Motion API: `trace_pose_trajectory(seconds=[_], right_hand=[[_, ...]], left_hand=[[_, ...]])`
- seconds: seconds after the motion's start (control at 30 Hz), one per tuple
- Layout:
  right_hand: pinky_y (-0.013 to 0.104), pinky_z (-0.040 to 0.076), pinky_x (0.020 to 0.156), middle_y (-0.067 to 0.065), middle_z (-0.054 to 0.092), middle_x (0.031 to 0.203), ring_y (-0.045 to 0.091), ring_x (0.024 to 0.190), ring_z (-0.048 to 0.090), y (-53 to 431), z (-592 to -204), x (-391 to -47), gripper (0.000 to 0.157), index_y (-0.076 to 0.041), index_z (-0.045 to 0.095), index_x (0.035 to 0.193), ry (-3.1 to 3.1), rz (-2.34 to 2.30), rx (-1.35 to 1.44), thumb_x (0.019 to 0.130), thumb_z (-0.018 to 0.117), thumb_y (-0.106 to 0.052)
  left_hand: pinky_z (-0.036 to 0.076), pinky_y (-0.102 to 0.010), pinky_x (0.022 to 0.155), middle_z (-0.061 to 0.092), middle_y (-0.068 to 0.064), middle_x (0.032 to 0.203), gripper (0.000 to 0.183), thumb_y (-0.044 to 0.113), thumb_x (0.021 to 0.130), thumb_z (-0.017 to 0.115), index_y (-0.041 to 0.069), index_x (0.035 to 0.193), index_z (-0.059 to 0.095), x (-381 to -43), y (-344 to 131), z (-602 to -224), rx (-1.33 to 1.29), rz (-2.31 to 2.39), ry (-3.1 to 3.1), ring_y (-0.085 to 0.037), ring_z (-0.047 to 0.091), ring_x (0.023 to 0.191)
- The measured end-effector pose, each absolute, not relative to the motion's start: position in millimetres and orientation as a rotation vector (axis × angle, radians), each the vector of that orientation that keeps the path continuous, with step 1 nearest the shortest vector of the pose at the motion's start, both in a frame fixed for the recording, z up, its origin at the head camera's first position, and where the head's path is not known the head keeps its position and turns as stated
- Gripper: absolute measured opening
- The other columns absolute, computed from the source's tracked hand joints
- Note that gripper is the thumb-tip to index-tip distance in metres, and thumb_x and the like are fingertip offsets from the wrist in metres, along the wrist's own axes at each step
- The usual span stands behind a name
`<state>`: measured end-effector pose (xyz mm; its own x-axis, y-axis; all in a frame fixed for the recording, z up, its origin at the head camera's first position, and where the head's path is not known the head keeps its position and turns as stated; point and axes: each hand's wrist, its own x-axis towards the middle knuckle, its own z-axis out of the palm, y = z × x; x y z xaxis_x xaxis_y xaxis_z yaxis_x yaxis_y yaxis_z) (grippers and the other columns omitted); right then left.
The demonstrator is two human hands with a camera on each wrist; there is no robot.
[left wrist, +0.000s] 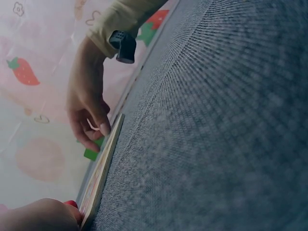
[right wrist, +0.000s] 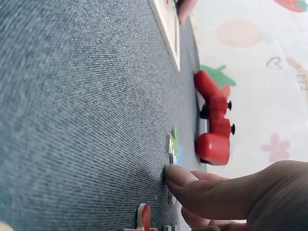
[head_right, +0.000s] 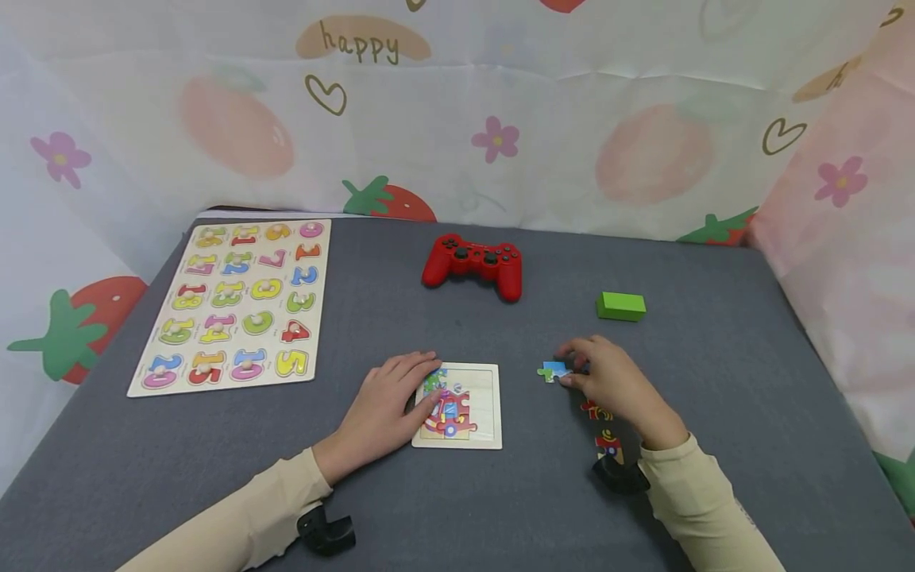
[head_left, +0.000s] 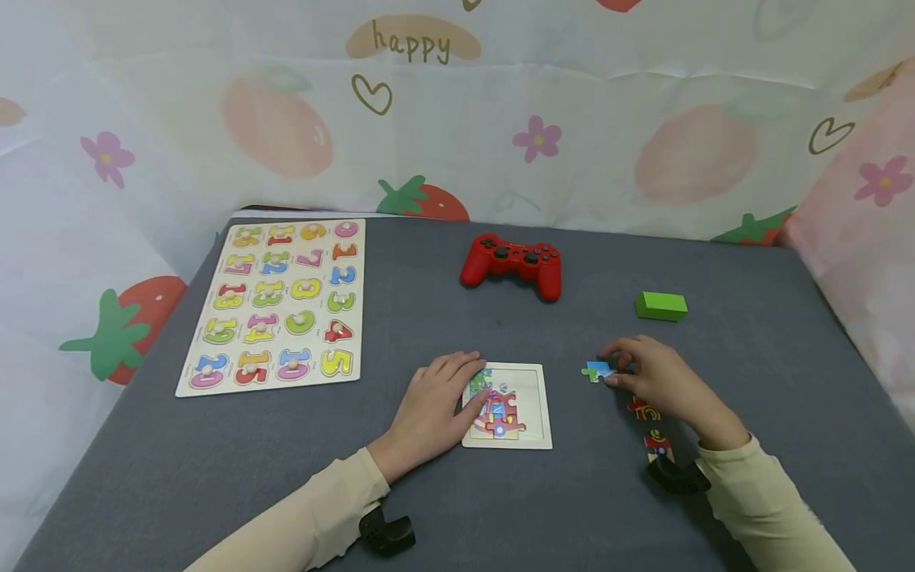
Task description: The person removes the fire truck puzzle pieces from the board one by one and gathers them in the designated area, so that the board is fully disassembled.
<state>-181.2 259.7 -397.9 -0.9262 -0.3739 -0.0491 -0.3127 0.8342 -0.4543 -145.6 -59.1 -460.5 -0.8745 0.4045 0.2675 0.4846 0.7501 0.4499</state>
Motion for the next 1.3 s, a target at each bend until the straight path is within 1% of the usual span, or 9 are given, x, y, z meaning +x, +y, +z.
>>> trace_pose_trajectory(seconds=[0.17,0.47,0.7,0.87,0.97,1.03,1.17,1.3], right_hand=[[0.031,0.037,0.061,0.007,0.055,0.087,0.015,0.069,0.043,258,-399,-179,0.022,-0.006,0.066,0.106,2.877,-0.675,-0.508,0.085,0.072,-0.012],[0.033,0.037,0.062,0.006,0.054,0.087,0.016,0.069,0.043,257,-401,-179,0.022,-0.006,0.065,0.107,2.882,-0.647,-0.497,0.087,0.07,-0.014],[0.034,0.042,0.065,0.007,0.058,0.089,0.016,0.075,0.05,249,-396,-176,0.023,-0.004,0.066,0.107,2.912,-0.659,-0.535,0.086,0.071,-0.011],[0.03,0.044,0.062,0.004,0.059,0.087,0.013,0.071,0.05,225,-390,-162,0.02,-0.004,0.067,0.102,2.955,-0.745,-0.653,0.083,0.073,-0.007],[0.025,0.042,0.058,0.0,0.057,0.084,0.009,0.066,0.046,203,-393,-154,0.02,-0.006,0.067,0.101,2.919,-0.812,-0.697,0.082,0.074,-0.009],[0.023,0.042,0.058,-0.001,0.056,0.084,0.008,0.066,0.046,189,-399,-150,0.022,-0.006,0.066,0.103,2.869,-0.844,-0.702,0.083,0.074,-0.012],[0.024,0.044,0.061,0.0,0.056,0.087,0.008,0.07,0.048,166,-410,-145,0.023,-0.006,0.064,0.105,2.807,-0.842,-0.69,0.086,0.072,-0.015],[0.026,0.045,0.066,-0.001,0.055,0.088,0.01,0.074,0.05,152,-417,-144,0.022,-0.009,0.064,0.103,2.837,-0.81,-0.664,0.085,0.073,-0.017]], left_hand=[[0.039,-0.042,0.097,0.05,-0.001,0.142,0.05,0.042,0.095,0.054,0.015,0.137,0.053,-146,-59,-462,-0.708,-0.762,-2.808,-0.019,0.043,0.13],[0.039,-0.042,0.097,0.05,-0.001,0.141,0.049,0.041,0.095,0.055,0.014,0.136,0.053,-146,-59,-461,-0.709,-0.746,-2.802,-0.019,0.043,0.13],[0.039,-0.042,0.097,0.05,-0.001,0.141,0.049,0.04,0.095,0.055,0.014,0.136,0.053,-146,-59,-461,-0.715,-0.738,-2.803,-0.019,0.042,0.13],[0.039,-0.043,0.096,0.05,-0.002,0.141,0.046,0.04,0.096,0.054,0.017,0.136,0.053,-146,-59,-462,-0.735,-0.745,-2.796,-0.02,0.043,0.13],[0.039,-0.044,0.096,0.05,-0.003,0.14,0.041,0.038,0.096,0.054,0.022,0.134,0.056,-146,-60,-462,-0.768,-0.743,-2.78,-0.022,0.043,0.129],[0.039,-0.045,0.096,0.051,-0.004,0.14,0.038,0.037,0.097,0.054,0.024,0.133,0.057,-146,-60,-462,-0.791,-0.731,-2.767,-0.023,0.043,0.129],[0.04,-0.046,0.095,0.052,-0.006,0.139,0.035,0.035,0.096,0.056,0.025,0.129,0.061,-146,-60,-462,-0.803,-0.702,-2.738,-0.024,0.045,0.128],[0.042,-0.047,0.094,0.054,-0.006,0.137,0.034,0.034,0.095,0.059,0.025,0.128,0.063,-146,-61,-462,-0.793,-0.7,-2.715,-0.025,0.047,0.126]])
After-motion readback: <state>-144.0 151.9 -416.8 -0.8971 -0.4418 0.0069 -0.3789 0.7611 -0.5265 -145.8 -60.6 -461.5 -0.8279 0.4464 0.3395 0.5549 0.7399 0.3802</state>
